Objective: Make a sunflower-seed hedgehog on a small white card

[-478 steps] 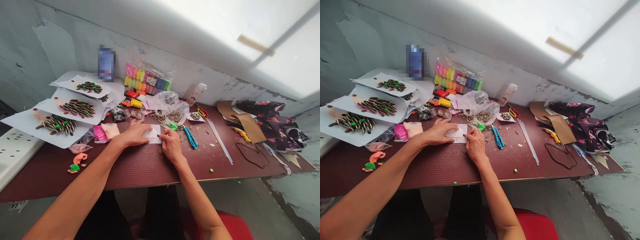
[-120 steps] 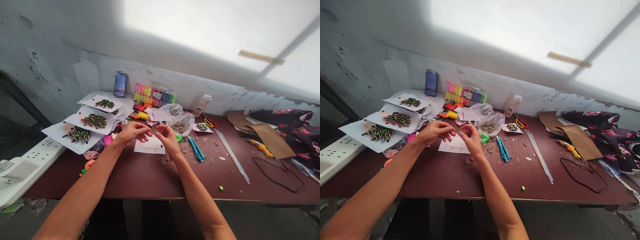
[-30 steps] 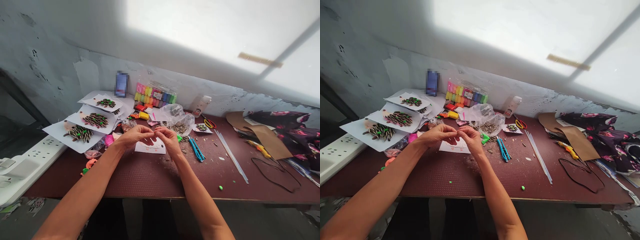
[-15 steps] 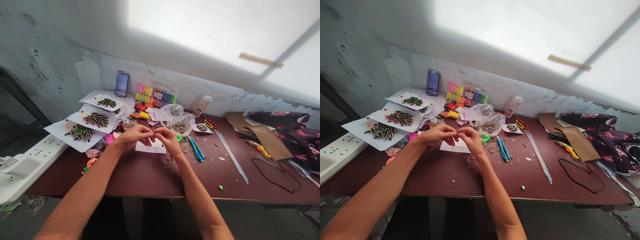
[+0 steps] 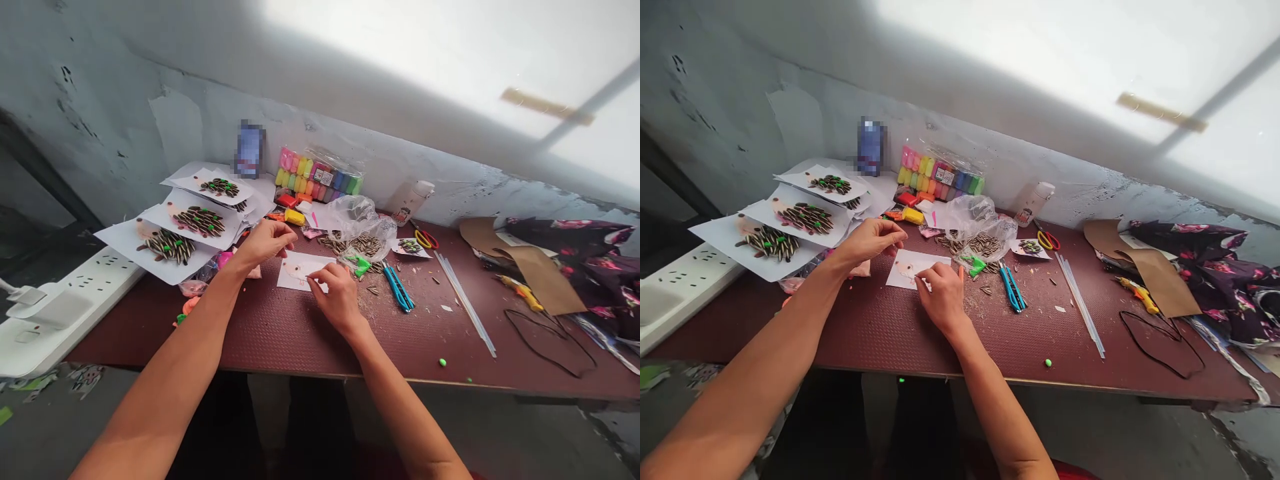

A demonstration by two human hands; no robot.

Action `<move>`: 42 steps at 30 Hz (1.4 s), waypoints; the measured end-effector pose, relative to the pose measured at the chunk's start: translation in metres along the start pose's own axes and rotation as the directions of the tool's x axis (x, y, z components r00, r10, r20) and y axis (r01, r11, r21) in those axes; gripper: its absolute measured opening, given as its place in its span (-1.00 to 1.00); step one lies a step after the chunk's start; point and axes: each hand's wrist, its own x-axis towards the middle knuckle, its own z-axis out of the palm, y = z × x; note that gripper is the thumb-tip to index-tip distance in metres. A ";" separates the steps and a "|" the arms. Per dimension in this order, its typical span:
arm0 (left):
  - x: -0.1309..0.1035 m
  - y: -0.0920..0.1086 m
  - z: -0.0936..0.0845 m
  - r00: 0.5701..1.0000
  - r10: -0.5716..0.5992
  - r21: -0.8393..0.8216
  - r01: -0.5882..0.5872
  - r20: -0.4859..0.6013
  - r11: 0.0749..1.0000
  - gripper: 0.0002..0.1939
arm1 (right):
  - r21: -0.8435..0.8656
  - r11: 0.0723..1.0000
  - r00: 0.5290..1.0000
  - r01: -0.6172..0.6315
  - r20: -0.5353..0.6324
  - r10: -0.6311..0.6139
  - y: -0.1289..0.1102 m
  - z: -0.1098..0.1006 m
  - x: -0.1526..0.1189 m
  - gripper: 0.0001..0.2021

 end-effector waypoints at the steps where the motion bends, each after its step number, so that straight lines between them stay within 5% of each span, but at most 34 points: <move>1: 0.001 -0.002 0.000 1.000 0.007 0.021 -0.007 -0.011 1.000 -0.78 | -0.073 0.997 1.000 0.023 0.017 -0.021 -0.001 0.002 -0.002 -0.84; 13: -0.002 0.005 0.004 0.996 0.093 0.252 -0.090 0.001 0.964 -0.83 | -0.360 0.913 0.979 0.191 0.142 -0.148 -0.004 0.013 0.000 -0.77; 30: -0.007 0.016 0.004 0.998 0.024 0.378 -0.048 0.066 0.925 -0.78 | -0.410 0.890 0.976 0.199 0.161 -0.144 -0.008 0.011 -0.006 -0.77; 42: -0.005 0.006 0.003 0.997 0.057 0.752 -0.002 -0.047 0.660 -0.70 | -0.312 0.939 0.980 0.144 0.180 -0.090 -0.007 0.007 -0.010 -0.79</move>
